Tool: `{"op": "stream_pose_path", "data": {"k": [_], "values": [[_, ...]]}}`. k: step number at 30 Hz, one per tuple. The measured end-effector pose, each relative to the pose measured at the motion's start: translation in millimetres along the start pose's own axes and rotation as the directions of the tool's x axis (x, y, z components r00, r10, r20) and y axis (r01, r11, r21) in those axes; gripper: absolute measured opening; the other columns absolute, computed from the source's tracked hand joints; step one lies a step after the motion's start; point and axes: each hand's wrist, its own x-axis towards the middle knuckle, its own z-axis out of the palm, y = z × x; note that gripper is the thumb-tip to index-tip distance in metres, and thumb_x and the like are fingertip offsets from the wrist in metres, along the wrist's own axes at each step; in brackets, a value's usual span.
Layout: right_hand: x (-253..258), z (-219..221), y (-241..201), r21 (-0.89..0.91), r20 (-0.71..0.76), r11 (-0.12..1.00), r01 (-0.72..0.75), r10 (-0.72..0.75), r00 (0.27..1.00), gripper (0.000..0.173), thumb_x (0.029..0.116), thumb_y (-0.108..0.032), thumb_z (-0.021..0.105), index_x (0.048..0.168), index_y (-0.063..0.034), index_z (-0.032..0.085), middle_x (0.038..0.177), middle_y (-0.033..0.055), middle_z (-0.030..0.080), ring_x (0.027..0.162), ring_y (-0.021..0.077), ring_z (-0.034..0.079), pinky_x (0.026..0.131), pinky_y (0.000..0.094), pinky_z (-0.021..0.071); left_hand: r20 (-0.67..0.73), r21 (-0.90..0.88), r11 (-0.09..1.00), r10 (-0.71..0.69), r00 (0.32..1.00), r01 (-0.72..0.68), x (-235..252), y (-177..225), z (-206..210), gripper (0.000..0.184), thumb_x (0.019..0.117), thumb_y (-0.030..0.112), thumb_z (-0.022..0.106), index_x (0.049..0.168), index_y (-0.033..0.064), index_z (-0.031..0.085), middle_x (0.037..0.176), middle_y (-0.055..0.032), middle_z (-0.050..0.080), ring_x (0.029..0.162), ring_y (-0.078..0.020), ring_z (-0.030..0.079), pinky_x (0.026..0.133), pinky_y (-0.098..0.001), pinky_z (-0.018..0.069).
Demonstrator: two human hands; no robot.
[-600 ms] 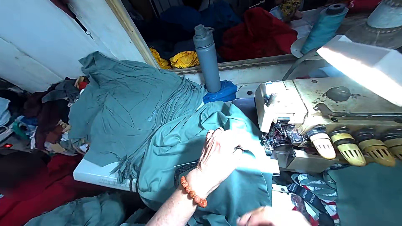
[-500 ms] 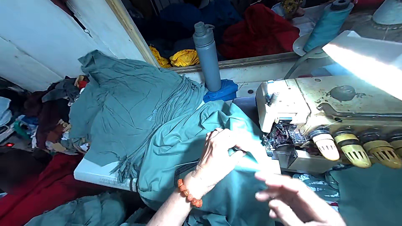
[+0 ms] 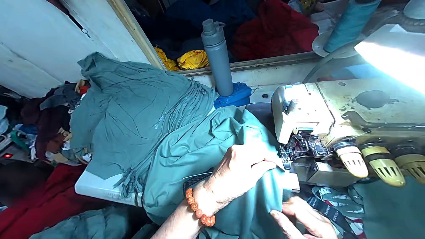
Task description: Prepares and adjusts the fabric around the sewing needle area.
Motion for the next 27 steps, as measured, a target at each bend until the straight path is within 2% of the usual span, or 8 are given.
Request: {"op": "stream_pose_path", "data": {"k": [2, 5, 9, 17, 19, 21, 23, 27], "values": [[-5.1, 1.7, 7.6, -0.028, -0.079, 1.000, 0.010, -0.012, 0.997, 0.014, 0.0923, -0.018, 0.075, 0.084, -0.0083, 0.071, 0.085, 0.0021, 0.062, 0.088, 0.0037, 0.058, 0.081, 0.0156, 0.0475, 0.008, 0.055, 0.998, 0.038, 0.999, -0.039, 7.4, -2.0, 4.0, 0.010, 0.0929, 0.008, 0.070, 0.090, 0.0084, 0.079, 0.083, 0.0024, 0.072, 0.078, -0.0016, 0.067, 0.071, -0.0173, 0.0553], [-9.2, 5.2, 13.0, 0.049, -0.141, 0.997, -0.059, 0.066, 0.988, 0.009, 0.0888, -0.016, 0.078, 0.084, -0.0113, 0.071, 0.096, -0.0011, 0.060, 0.099, -0.0017, 0.055, 0.088, 0.0112, 0.0458, 0.035, 0.116, 0.993, 0.009, 0.999, -0.013, 14.4, -6.0, 12.8, 0.010, 0.0927, 0.011, 0.070, 0.088, 0.0101, 0.078, 0.080, 0.0030, 0.069, 0.074, -0.0034, 0.065, 0.067, -0.0204, 0.0531], [-14.3, 6.3, 10.0, 0.224, -0.117, 0.956, -0.190, 0.220, 0.968, 0.004, 0.0864, -0.005, 0.076, 0.084, -0.0079, 0.075, 0.091, -0.0044, 0.069, 0.084, -0.0042, 0.062, 0.072, 0.0125, 0.0528, 0.067, 0.130, 0.984, -0.127, 0.990, 0.118, 15.8, -13.2, 20.4, 0.009, 0.0911, 0.017, 0.073, 0.083, 0.0135, 0.074, 0.078, 0.0051, 0.066, 0.074, -0.0033, 0.063, 0.066, -0.0216, 0.0526], [-26.9, 6.1, 11.9, 0.382, 0.045, 0.897, -0.222, 0.222, 0.974, 0.012, 0.0893, -0.002, 0.072, 0.078, -0.0026, 0.069, 0.082, -0.0026, 0.072, 0.080, -0.0032, 0.066, 0.072, 0.0154, 0.0554, 0.140, 0.264, 0.958, -0.152, 0.978, 0.111, 10.4, 2.4, 21.3, 0.014, 0.0951, 0.022, 0.068, 0.086, 0.0143, 0.077, 0.081, 0.0029, 0.069, 0.074, -0.0062, 0.067, 0.064, -0.0248, 0.0530], [-26.0, 4.2, 10.2, 0.393, 0.040, 0.885, -0.248, 0.253, 0.967, 0.015, 0.0907, -0.003, 0.070, 0.076, -0.0049, 0.068, 0.079, -0.0057, 0.070, 0.075, -0.0051, 0.064, 0.068, 0.0137, 0.0528, 0.135, 0.284, 0.950, -0.171, 0.976, 0.127, 10.7, 3.4, 25.8, 0.013, 0.0953, 0.021, 0.067, 0.088, 0.0134, 0.075, 0.080, 0.0017, 0.067, 0.073, -0.0085, 0.066, 0.062, -0.0276, 0.0523], [-26.2, 2.8, 8.2, 0.437, 0.029, 0.848, -0.299, 0.319, 0.947, 0.012, 0.0906, -0.003, 0.070, 0.083, -0.0122, 0.069, 0.076, -0.0122, 0.069, 0.069, -0.0064, 0.061, 0.064, 0.0136, 0.0514, 0.128, 0.308, 0.943, -0.170, 0.977, 0.124, 9.9, 2.0, 31.1, 0.012, 0.0969, 0.022, 0.066, 0.091, 0.0144, 0.072, 0.081, 0.0020, 0.065, 0.072, -0.0086, 0.065, 0.060, -0.0277, 0.0527], [-25.3, 0.0, 6.2, 0.474, 0.027, 0.816, -0.331, 0.363, 0.932, 0.024, 0.0871, 0.002, 0.070, 0.095, -0.0191, 0.060, 0.076, -0.0173, 0.065, 0.065, -0.0067, 0.060, 0.059, 0.0136, 0.0501, 0.093, 0.343, 0.938, -0.091, 0.991, 0.053, 6.8, 1.6, 35.3, 0.015, 0.0976, 0.020, 0.065, 0.089, 0.0122, 0.073, 0.081, -0.0001, 0.064, 0.070, -0.0106, 0.065, 0.059, -0.0278, 0.0531], [-23.5, -11.3, 8.3, 0.517, 0.028, 0.802, -0.299, 0.333, 0.942, 0.030, 0.0852, 0.001, 0.070, 0.093, -0.0242, 0.056, 0.082, -0.0193, 0.062, 0.069, -0.0089, 0.057, 0.060, 0.0114, 0.0480, 0.057, 0.551, 0.823, 0.126, 0.990, -0.136, -5.8, 8.0, 42.4, 0.014, 0.0954, 0.013, 0.063, 0.090, 0.0078, 0.075, 0.083, -0.0058, 0.067, 0.071, -0.0199, 0.068, 0.056, -0.0314, 0.0553]]}}
